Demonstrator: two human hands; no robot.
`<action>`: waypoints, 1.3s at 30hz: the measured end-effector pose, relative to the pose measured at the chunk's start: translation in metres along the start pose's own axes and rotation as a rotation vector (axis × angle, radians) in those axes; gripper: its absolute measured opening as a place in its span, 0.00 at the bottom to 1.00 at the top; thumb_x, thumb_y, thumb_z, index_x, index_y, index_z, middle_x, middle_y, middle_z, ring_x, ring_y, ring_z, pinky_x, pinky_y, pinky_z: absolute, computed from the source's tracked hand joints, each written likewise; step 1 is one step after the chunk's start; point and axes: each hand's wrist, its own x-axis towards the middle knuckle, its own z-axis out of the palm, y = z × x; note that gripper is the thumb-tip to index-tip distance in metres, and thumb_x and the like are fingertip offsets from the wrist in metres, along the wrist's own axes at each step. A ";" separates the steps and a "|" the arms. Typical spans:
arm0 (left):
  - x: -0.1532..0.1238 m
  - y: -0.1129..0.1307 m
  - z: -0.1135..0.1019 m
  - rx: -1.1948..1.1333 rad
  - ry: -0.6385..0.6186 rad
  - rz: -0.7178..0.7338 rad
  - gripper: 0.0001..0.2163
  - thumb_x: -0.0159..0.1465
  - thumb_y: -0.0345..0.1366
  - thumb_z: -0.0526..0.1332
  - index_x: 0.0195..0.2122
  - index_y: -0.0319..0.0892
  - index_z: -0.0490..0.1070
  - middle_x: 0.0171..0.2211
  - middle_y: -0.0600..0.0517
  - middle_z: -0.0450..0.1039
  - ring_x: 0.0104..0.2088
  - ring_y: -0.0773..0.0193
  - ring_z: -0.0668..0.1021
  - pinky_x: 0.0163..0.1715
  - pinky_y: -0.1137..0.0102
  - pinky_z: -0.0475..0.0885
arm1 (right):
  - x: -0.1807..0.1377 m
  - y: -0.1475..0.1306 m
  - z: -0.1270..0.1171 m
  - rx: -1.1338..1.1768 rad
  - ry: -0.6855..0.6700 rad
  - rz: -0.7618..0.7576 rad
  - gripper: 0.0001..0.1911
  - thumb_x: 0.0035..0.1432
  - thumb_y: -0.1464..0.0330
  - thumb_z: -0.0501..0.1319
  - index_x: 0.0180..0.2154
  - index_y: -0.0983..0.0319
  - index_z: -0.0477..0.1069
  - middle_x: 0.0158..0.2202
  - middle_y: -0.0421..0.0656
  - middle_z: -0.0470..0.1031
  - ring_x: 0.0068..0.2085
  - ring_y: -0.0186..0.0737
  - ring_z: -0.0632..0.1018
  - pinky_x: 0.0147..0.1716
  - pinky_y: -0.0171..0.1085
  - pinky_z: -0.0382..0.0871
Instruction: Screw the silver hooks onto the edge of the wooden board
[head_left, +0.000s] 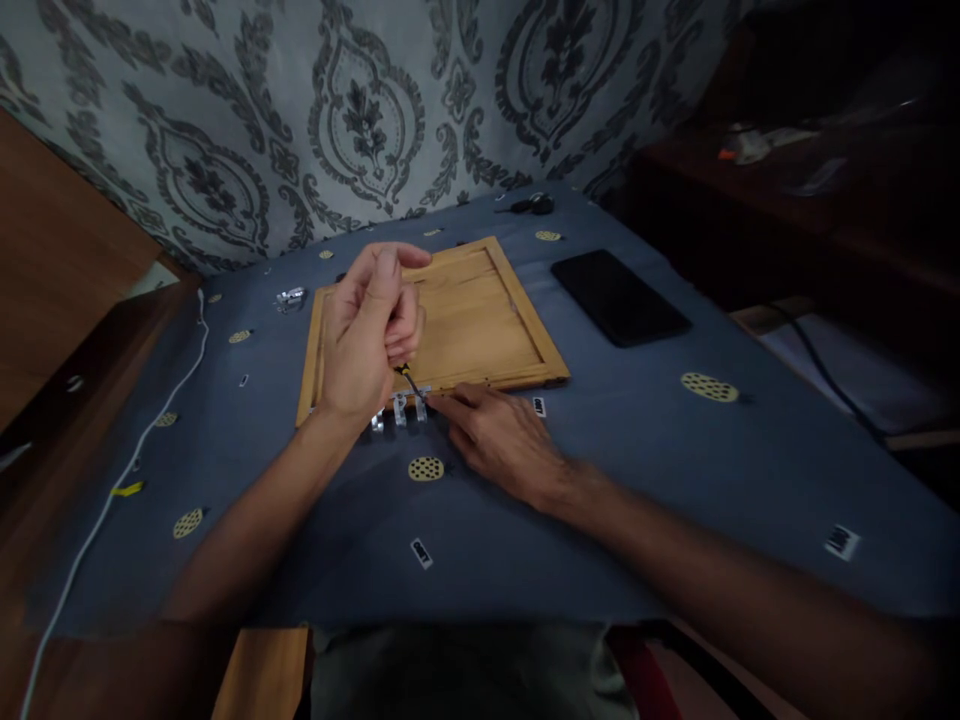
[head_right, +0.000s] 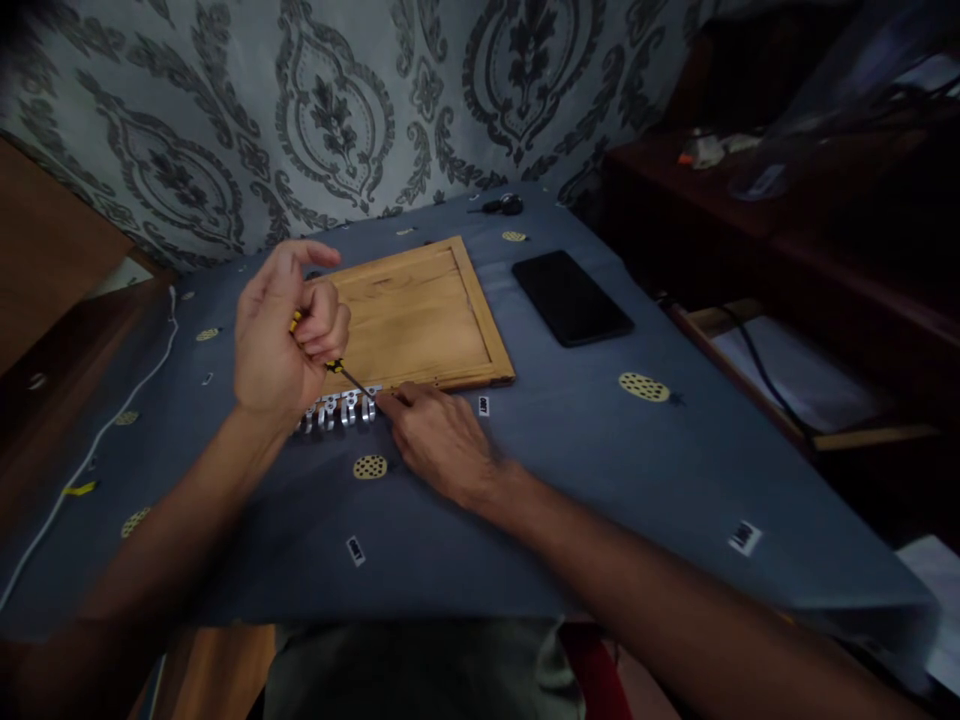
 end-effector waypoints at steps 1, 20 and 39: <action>-0.001 0.000 0.000 0.015 -0.008 -0.001 0.11 0.65 0.46 0.65 0.34 0.43 0.73 0.15 0.63 0.46 0.14 0.73 0.48 0.14 0.74 0.42 | 0.000 0.000 0.000 -0.001 0.000 -0.002 0.22 0.63 0.76 0.56 0.56 0.59 0.74 0.44 0.48 0.80 0.42 0.44 0.79 0.34 0.38 0.63; 0.001 -0.001 -0.003 0.093 -0.002 -0.004 0.08 0.65 0.44 0.65 0.35 0.45 0.75 0.15 0.61 0.50 0.15 0.72 0.51 0.14 0.73 0.48 | -0.001 -0.001 -0.003 -0.010 -0.027 -0.001 0.20 0.66 0.74 0.55 0.56 0.58 0.74 0.46 0.47 0.79 0.42 0.44 0.79 0.34 0.38 0.63; -0.002 -0.005 -0.001 0.079 0.056 0.013 0.12 0.67 0.46 0.62 0.31 0.44 0.74 0.16 0.60 0.51 0.15 0.72 0.53 0.14 0.73 0.49 | 0.001 0.001 -0.003 -0.089 -0.075 -0.079 0.21 0.64 0.77 0.56 0.57 0.62 0.72 0.46 0.50 0.78 0.42 0.43 0.77 0.33 0.37 0.62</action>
